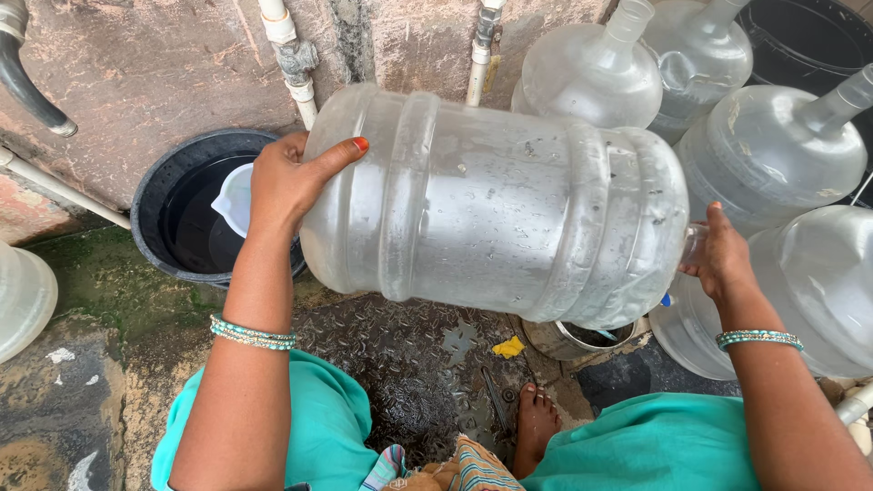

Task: The person scoops water from a black bucket using a white plastic jug and pours it into a large transparent water dispenser. They then lift the heavy dispenser, shake it to mix the contents, and place it back down. This process is repeated for multiple jugs.

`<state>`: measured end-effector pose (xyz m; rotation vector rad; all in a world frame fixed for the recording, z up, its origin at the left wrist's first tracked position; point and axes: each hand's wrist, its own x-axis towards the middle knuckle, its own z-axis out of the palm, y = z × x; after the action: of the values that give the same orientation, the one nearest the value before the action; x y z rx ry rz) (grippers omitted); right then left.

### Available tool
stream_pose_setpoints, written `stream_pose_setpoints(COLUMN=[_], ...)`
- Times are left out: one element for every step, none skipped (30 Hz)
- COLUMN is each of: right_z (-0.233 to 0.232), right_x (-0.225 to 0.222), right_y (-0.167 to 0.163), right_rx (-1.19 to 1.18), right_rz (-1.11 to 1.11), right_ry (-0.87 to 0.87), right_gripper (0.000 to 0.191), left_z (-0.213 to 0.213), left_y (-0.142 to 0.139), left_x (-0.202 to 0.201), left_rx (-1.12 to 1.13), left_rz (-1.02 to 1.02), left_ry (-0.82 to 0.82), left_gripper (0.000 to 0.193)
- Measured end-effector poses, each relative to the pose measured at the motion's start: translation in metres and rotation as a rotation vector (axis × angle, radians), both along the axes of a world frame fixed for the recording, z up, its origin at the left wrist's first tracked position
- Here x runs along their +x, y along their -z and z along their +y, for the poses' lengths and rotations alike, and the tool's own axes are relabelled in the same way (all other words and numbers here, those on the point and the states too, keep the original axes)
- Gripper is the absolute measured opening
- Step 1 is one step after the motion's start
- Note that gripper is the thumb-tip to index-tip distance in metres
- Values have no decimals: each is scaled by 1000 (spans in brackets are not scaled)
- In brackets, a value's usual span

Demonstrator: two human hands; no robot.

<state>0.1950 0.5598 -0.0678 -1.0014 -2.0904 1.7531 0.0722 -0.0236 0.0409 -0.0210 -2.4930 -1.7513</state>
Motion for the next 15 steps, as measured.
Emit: stream_pose_setpoints(right_z=[-2, -6, -9, -13, -18, -23, -26, -29, -30, -31, -31, -31, -30, -29, -25], right_x=[0, 1, 2, 5, 7, 9, 12, 13, 14, 15, 14, 13, 11, 11, 11], right_y=[-3, -8, -15, -24, -32, -40, -47, -50, -51, -50, -43, -34, -24, -13, -4], right_rx=[18, -31, -82, -133, -176, -220, -266, -280, -295, -308, -240, -171, -103, -89, -75], right_rz=[49, 126, 205, 281, 330, 380, 428, 384, 340, 294, 163, 30, -103, -197, -287], right_ry=[-16, -15, -15, -14, -27, -41, -53, -110, -165, -220, -225, -230, -239, -250, -258], right_gripper=[77, 78, 79, 80, 82, 83, 85, 89, 93, 98, 96, 95, 94, 95, 97], left_z=[-1, -2, -4, -5, -7, -10, -12, -14, -13, -11, -9, -6, -2, 0, 1], left_y=[-1, -1, -3, -5, -8, -10, -12, -12, -11, -9, -5, 1, 7, 12, 15], left_x=[0, 0, 0, -1, -2, -3, -5, -7, -9, -11, -11, -12, -11, -10, -12], left_rx=[63, 126, 199, 272, 345, 427, 508, 587, 449, 312, 175, 104, 34, -35, -142], left_rz=[50, 100, 205, 308, 409, 384, 358, 332, 232, 128, 24, 7, -10, -27, -112], left_ry=[41, 81, 131, 183, 236, 229, 223, 220, 143, 68, -6, -20, -36, -52, -60], left_gripper=[63, 68, 76, 84, 93, 94, 95, 97, 97, 98, 98, 96, 95, 93, 92])
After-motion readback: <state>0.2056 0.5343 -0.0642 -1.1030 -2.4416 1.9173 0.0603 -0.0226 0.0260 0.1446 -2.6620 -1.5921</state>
